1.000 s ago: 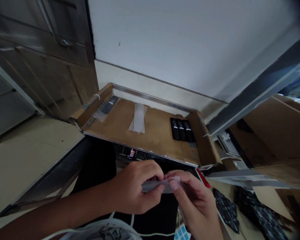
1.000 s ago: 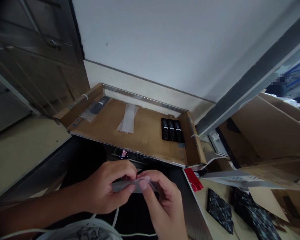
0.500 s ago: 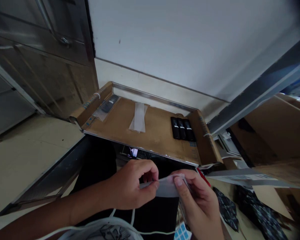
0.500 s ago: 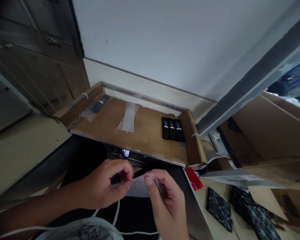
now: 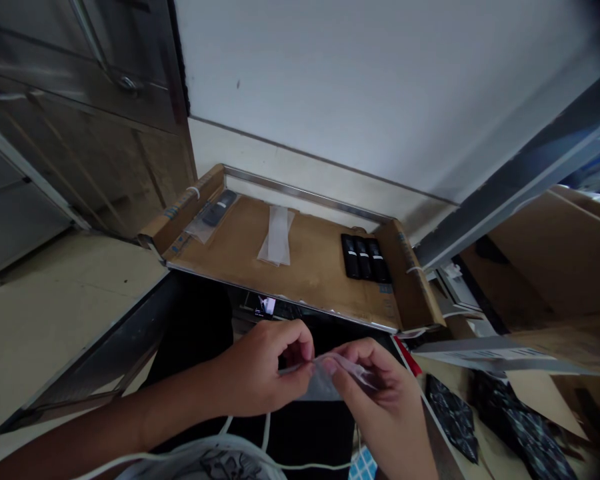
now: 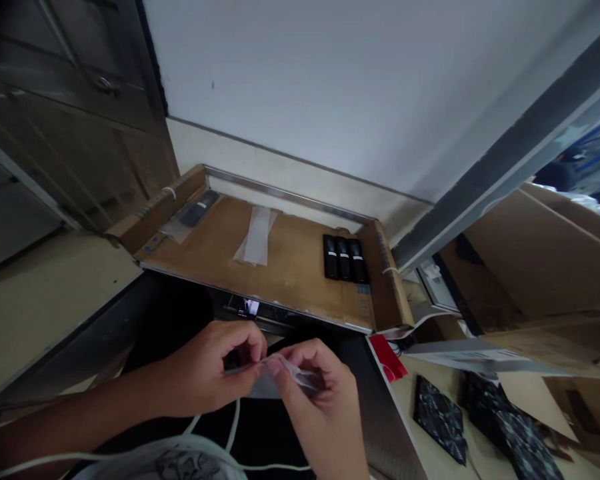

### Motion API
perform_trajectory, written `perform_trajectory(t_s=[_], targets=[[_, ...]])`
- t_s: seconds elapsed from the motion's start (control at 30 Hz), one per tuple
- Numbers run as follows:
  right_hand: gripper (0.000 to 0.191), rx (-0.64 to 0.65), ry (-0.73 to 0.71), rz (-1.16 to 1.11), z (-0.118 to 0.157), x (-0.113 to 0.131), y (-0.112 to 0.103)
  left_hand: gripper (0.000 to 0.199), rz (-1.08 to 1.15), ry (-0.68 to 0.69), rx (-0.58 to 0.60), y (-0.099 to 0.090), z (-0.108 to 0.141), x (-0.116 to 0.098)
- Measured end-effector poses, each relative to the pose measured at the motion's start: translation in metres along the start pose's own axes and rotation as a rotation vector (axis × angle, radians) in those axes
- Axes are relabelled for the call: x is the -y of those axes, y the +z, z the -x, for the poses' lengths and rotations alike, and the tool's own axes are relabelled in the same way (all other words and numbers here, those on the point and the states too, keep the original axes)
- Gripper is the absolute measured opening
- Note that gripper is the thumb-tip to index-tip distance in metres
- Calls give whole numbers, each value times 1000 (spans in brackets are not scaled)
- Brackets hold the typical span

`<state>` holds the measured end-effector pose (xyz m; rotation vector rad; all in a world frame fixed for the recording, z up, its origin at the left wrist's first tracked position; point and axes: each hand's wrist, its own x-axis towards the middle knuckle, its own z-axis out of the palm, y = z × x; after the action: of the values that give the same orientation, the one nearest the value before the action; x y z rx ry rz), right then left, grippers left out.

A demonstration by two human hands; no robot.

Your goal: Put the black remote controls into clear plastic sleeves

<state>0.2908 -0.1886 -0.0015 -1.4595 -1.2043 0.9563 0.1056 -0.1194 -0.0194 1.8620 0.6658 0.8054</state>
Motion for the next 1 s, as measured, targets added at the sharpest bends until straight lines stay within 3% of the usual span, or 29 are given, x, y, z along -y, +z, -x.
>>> perform_trajectory(t_s=[0.23, 0.47, 0.63, 0.8, 0.9, 1.0], targets=[[25, -32, 41, -34, -3, -2, -5, 7, 140, -123, 89, -7, -2, 3], [23, 24, 46, -27, -5, -4, -5, 7, 323, -314, 224, -11, -8, 18], [26, 20, 101, -77, -13, -3, -5, 20, 429, -291, 270, -12, -10, 21], [66, -78, 169, -335, -28, -14, 5, 16, 542, -328, 214, -14, -18, 32], [57, -42, 253, -470, -34, -33, 20, 15, 615, -362, 160, -14, -22, 45], [43, 11, 312, -442, -33, -48, 35, 16, 618, -407, 114, -13, -22, 58]])
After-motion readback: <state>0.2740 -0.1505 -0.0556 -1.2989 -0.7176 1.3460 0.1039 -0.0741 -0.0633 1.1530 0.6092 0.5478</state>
